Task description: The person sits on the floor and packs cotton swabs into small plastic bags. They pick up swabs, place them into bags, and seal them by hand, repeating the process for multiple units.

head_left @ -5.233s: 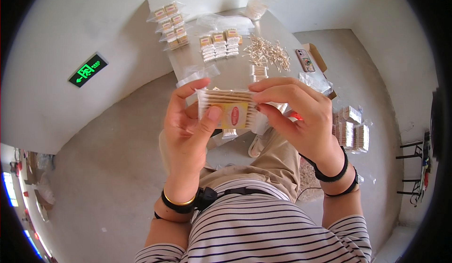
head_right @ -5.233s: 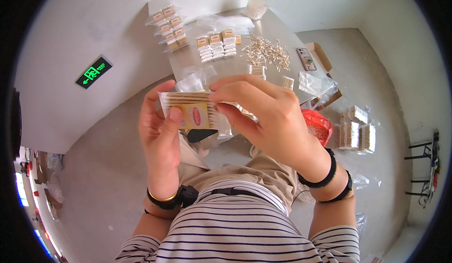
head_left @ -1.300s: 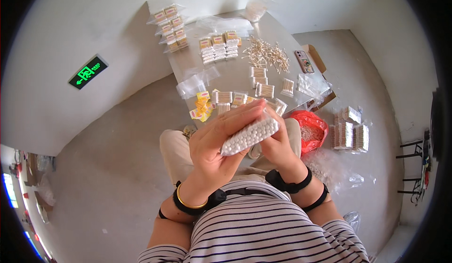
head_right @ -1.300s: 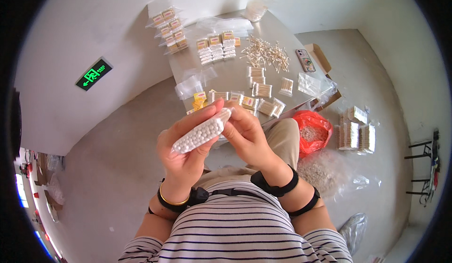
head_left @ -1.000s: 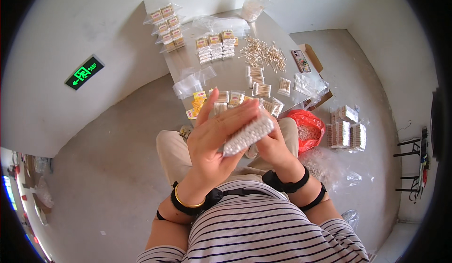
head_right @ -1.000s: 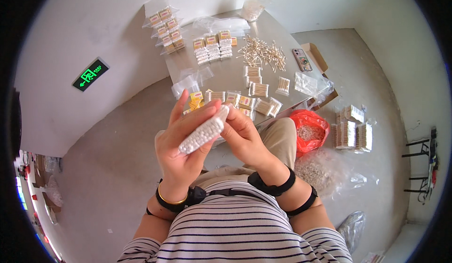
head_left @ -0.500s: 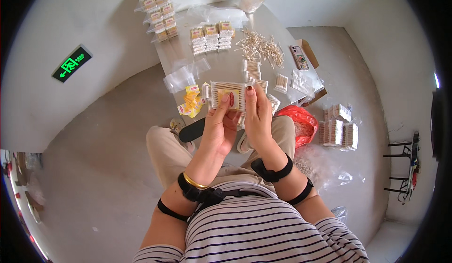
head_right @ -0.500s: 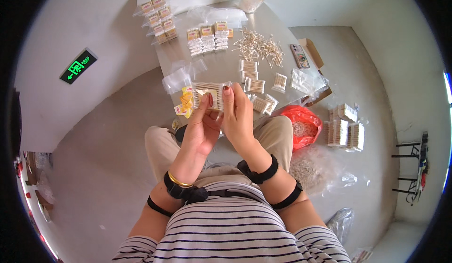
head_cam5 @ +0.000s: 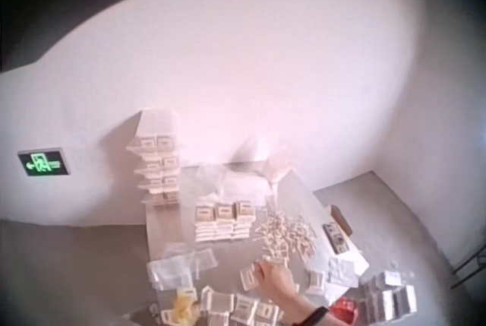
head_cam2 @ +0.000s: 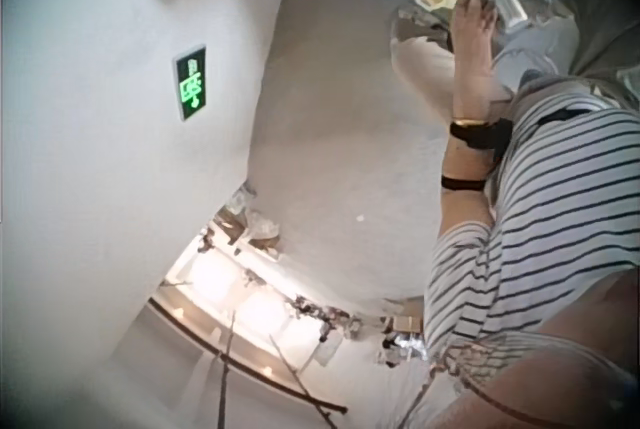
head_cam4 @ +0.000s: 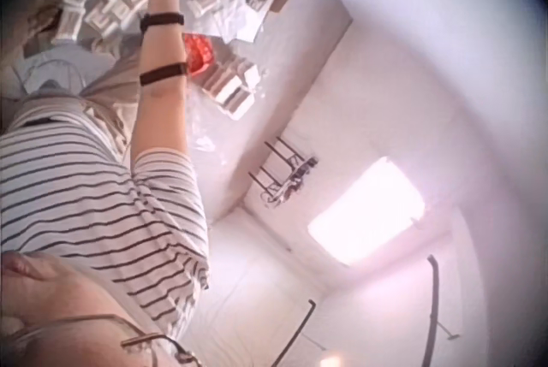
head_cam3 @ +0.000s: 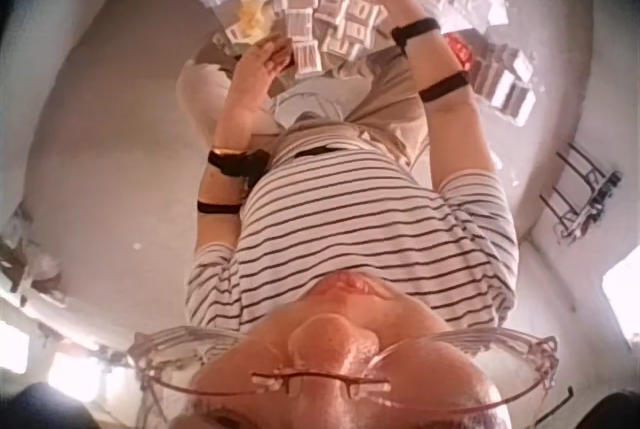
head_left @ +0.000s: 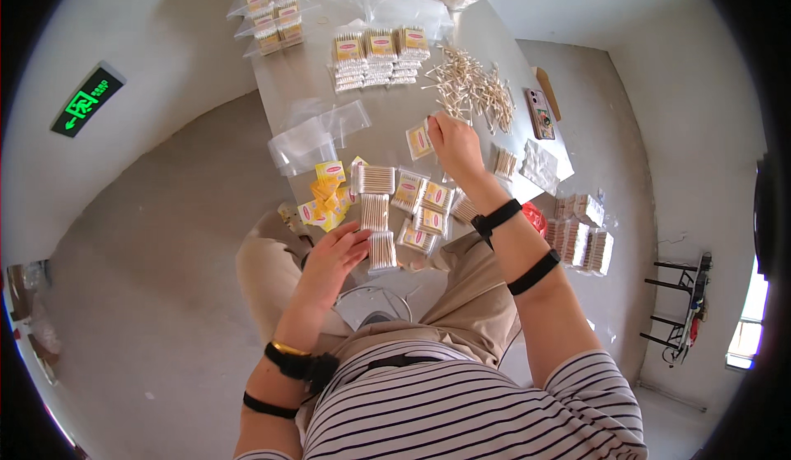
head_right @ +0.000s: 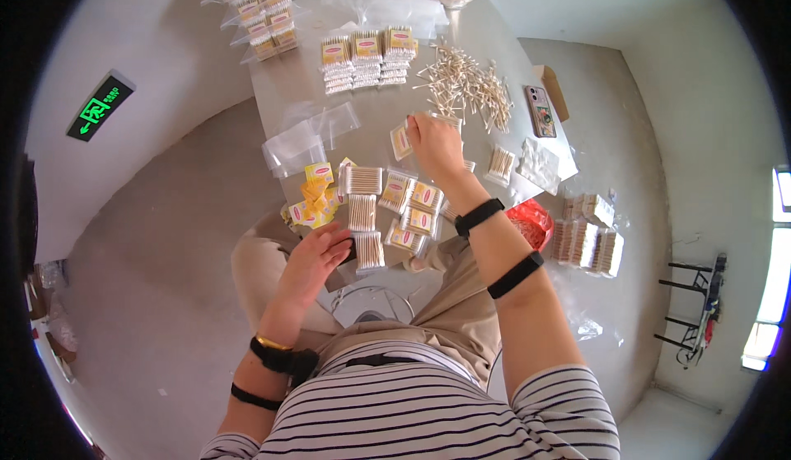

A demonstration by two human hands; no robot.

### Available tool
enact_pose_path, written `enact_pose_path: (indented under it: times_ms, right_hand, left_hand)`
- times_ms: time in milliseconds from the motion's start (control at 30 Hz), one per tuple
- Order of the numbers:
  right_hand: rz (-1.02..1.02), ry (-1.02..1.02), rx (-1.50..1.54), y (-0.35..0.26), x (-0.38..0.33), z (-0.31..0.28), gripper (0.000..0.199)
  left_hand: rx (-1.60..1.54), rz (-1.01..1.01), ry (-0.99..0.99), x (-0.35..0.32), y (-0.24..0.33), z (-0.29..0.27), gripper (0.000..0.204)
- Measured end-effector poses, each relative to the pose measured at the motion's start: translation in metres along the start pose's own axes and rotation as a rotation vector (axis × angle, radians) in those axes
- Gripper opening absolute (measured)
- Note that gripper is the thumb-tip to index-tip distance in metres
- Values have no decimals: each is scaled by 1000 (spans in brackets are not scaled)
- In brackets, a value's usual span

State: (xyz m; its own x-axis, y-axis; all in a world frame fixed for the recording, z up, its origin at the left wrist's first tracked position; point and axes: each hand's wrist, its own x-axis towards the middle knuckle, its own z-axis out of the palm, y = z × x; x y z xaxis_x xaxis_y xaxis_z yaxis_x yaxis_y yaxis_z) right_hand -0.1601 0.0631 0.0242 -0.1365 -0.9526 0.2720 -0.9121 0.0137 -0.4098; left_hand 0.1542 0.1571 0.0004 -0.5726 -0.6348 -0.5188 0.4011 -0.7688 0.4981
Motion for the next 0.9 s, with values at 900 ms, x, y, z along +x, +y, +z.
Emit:
enact_pose_path:
  times_ms: [900]
  right_hand:
    - [148, 178, 64, 13, 50, 38, 30]
  left_hand:
    - [-8, -40, 7, -2, -1, -68, 68]
